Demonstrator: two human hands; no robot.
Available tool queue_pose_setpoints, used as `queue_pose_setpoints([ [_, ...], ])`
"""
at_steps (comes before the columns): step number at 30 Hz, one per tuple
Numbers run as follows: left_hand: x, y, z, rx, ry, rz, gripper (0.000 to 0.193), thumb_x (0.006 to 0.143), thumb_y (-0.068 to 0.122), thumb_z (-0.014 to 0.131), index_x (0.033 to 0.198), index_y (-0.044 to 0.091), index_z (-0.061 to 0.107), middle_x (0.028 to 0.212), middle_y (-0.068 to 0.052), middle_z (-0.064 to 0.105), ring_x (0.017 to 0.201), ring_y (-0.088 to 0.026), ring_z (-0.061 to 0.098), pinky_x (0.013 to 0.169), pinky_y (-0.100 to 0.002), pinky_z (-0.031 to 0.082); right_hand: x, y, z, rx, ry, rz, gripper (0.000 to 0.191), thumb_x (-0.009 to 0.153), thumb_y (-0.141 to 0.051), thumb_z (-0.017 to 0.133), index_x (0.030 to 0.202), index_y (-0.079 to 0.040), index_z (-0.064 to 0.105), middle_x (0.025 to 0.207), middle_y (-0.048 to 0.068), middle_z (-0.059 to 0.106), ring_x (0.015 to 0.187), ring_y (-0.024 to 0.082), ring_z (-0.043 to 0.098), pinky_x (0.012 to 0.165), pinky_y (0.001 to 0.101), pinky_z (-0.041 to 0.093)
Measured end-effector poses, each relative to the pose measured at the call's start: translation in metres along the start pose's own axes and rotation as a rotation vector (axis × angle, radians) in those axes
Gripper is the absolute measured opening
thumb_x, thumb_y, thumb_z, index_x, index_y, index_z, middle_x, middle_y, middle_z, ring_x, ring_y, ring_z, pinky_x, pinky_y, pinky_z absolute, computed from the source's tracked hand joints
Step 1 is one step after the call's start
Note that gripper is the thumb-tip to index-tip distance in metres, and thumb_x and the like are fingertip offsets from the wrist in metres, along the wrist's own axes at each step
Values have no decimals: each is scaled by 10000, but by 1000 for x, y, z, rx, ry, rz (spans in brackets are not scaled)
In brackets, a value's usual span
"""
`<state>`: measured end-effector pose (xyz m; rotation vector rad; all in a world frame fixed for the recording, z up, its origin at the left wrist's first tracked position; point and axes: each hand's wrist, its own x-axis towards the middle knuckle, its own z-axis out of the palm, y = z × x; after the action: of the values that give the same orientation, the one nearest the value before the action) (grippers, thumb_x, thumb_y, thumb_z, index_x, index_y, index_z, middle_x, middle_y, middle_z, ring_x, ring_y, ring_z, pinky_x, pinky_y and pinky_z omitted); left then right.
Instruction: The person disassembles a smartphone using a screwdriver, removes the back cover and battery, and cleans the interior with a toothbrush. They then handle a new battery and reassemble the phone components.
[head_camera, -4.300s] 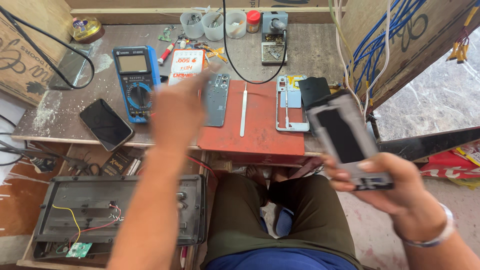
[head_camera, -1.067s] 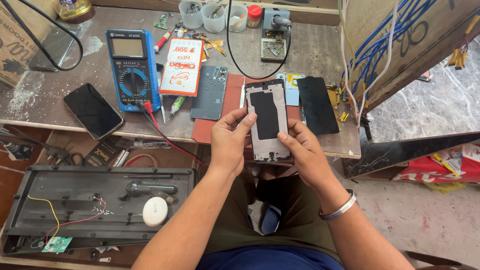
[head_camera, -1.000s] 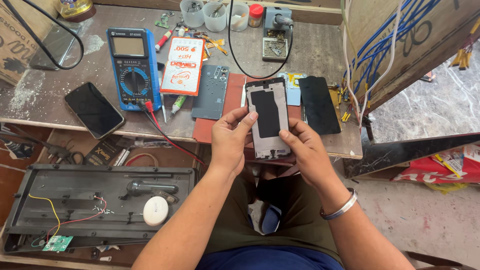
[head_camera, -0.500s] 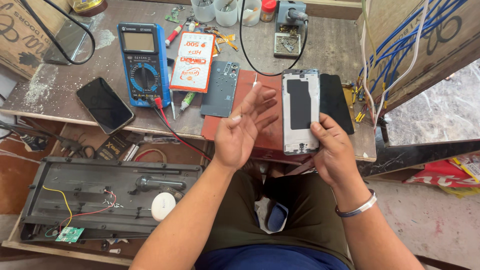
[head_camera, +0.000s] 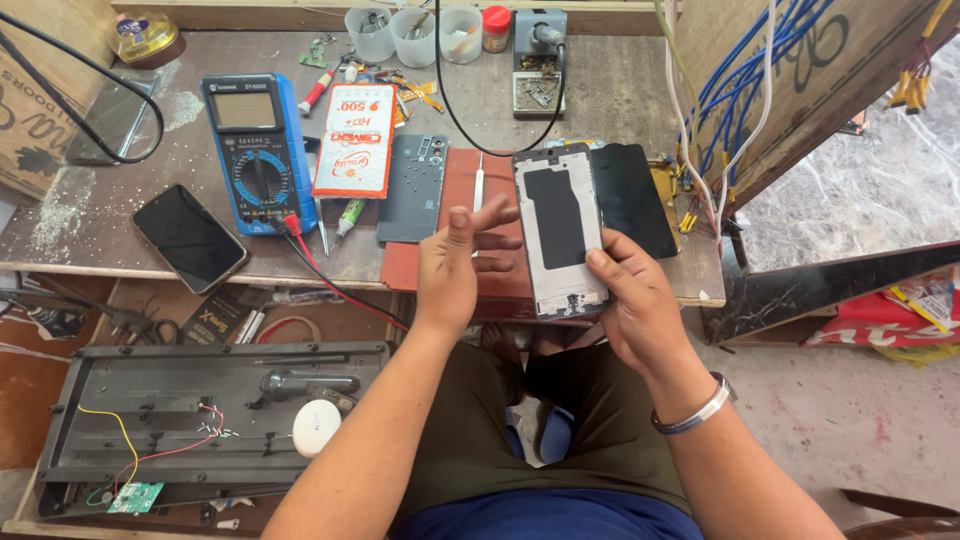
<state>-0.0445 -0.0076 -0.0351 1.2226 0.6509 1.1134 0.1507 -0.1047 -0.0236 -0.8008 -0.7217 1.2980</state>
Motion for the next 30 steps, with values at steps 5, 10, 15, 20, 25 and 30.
queue_pose_setpoints([
  [5,1,-6,11,-567,-303,-97,866,994,612,623,1562,-10,422,1454,-151,578,1318,-249,590,1129,-418,486,4,-1,8,36,-61,84,333,1032,-171,603,1296,32,578,1130,100,694,994,180,689,868,394,590],
  [10,5,-2,15,-701,-525,-104,939,885,630,744,1513,6,432,1473,-146,542,1369,-278,566,1179,-478,475,8,3,14,2,-99,127,413,1040,-168,590,1381,64,585,1212,108,697,1057,159,681,930,336,561],
  [15,-2,1,16,-784,-433,-135,1037,865,719,705,1501,-54,436,1418,-169,574,1317,-293,591,1131,-455,511,8,-2,14,-72,-62,88,409,1055,-216,551,1343,71,594,1164,150,725,1012,208,721,902,368,599],
  [20,-6,-2,17,-824,-352,-139,1052,875,749,670,1518,-51,439,1381,-174,585,1303,-274,595,1127,-435,514,-2,1,19,-132,-40,58,353,999,-102,608,1316,52,623,1216,109,698,1054,170,696,916,350,591],
  [25,-6,-5,15,-833,-381,-132,1041,894,742,669,1514,-64,448,1366,-172,597,1299,-272,603,1123,-435,517,6,16,17,-201,63,-10,232,1004,-90,651,1197,38,662,1099,79,721,945,124,687,838,292,584],
  [30,-8,-5,19,-769,-356,-135,1011,896,709,671,1518,-52,436,1427,-141,582,1338,-245,587,1156,-426,511,22,22,18,-721,217,-230,220,1108,-158,688,1047,52,666,947,53,704,849,62,586,749,225,494],
])
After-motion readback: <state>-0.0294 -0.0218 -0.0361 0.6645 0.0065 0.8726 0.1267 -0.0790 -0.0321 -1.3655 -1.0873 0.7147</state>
